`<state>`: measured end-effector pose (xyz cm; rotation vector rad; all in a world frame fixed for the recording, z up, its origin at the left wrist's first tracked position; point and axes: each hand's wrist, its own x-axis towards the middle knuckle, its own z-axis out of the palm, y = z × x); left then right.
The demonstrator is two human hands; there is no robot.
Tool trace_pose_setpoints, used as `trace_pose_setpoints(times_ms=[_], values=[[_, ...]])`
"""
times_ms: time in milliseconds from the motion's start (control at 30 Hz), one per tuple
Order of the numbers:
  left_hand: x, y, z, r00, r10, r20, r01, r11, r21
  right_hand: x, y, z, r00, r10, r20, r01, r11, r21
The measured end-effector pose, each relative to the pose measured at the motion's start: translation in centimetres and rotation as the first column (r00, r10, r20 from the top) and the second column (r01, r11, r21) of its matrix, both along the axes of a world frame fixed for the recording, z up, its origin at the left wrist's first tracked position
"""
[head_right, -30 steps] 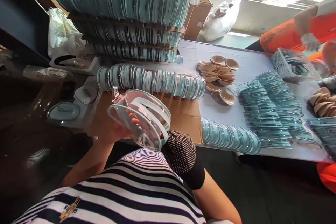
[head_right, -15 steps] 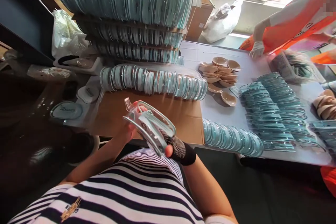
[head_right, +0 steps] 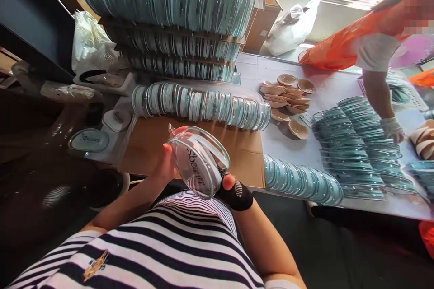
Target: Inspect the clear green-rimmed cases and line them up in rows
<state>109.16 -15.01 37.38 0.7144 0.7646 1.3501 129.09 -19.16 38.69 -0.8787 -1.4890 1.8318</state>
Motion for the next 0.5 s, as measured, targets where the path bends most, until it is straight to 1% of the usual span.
trace_pose_setpoints(times_ms=[67, 100, 133, 167, 200, 233, 300, 333, 367, 400, 433, 467, 500], values=[[-0.2, 0.1, -0.2, 0.999, -0.033, 0.014, 0.033, 0.999, -0.024, 0.8, 0.6, 0.2, 0.984, 0.162, 0.078, -0.166, 0.986, 0.036], [-0.2, 0.1, -0.2, 0.998, -0.057, 0.031, 0.059, 0.997, -0.051, 1.2, 1.0, 0.4, 0.967, 0.223, 0.124, -0.23, 0.972, 0.047], [-0.2, 0.2, -0.2, 0.995, -0.078, 0.056, 0.083, 0.993, -0.079, 1.5, 1.2, 0.7, 0.951, 0.265, 0.159, -0.276, 0.96, 0.048], [-0.1, 0.3, -0.2, 0.992, -0.095, 0.082, 0.103, 0.99, -0.101, 1.7, 1.4, 0.9, 0.944, 0.282, 0.173, -0.293, 0.955, 0.041], [0.1, 0.3, -0.1, 0.989, -0.104, 0.105, 0.116, 0.987, -0.113, 1.8, 1.4, 1.0, 0.948, 0.276, 0.16, -0.283, 0.959, 0.023], [0.2, 0.3, -0.1, 0.986, -0.112, 0.121, 0.126, 0.985, -0.114, 1.6, 1.2, 1.2, 0.964, 0.238, 0.115, -0.24, 0.971, 0.0], [0.7, 0.3, 0.0, 0.984, -0.132, 0.123, 0.143, 0.986, -0.088, 1.1, 0.6, 1.5, 0.994, 0.107, -0.025, -0.109, 0.992, -0.065], [0.8, 0.4, 0.0, 0.985, -0.133, 0.109, 0.141, 0.988, -0.071, 0.7, 0.3, 1.7, 0.996, 0.047, -0.073, -0.054, 0.993, -0.104], [0.8, 0.5, -0.1, 0.989, -0.118, 0.087, 0.123, 0.991, -0.055, 0.3, 0.0, 1.9, 0.997, 0.008, -0.079, -0.019, 0.99, -0.139], [0.7, 0.6, -0.1, 0.995, -0.084, 0.06, 0.086, 0.996, -0.035, 0.0, -0.1, 2.1, 0.999, -0.002, -0.045, -0.005, 0.987, -0.159], [0.4, 0.9, -0.2, 0.999, -0.028, 0.026, 0.028, 1.0, 0.001, -0.3, 0.0, 2.4, 1.0, 0.004, 0.018, -0.001, 0.988, -0.151], [0.0, 1.1, -0.3, 0.999, 0.043, -0.009, -0.042, 0.998, 0.052, -0.3, 0.2, 2.7, 0.995, 0.0, 0.097, 0.01, 0.994, -0.109], [-0.7, 1.4, -0.3, 0.994, 0.105, -0.04, -0.1, 0.989, 0.109, -0.2, 0.6, 2.9, 0.983, -0.038, 0.182, 0.044, 0.999, -0.03]])
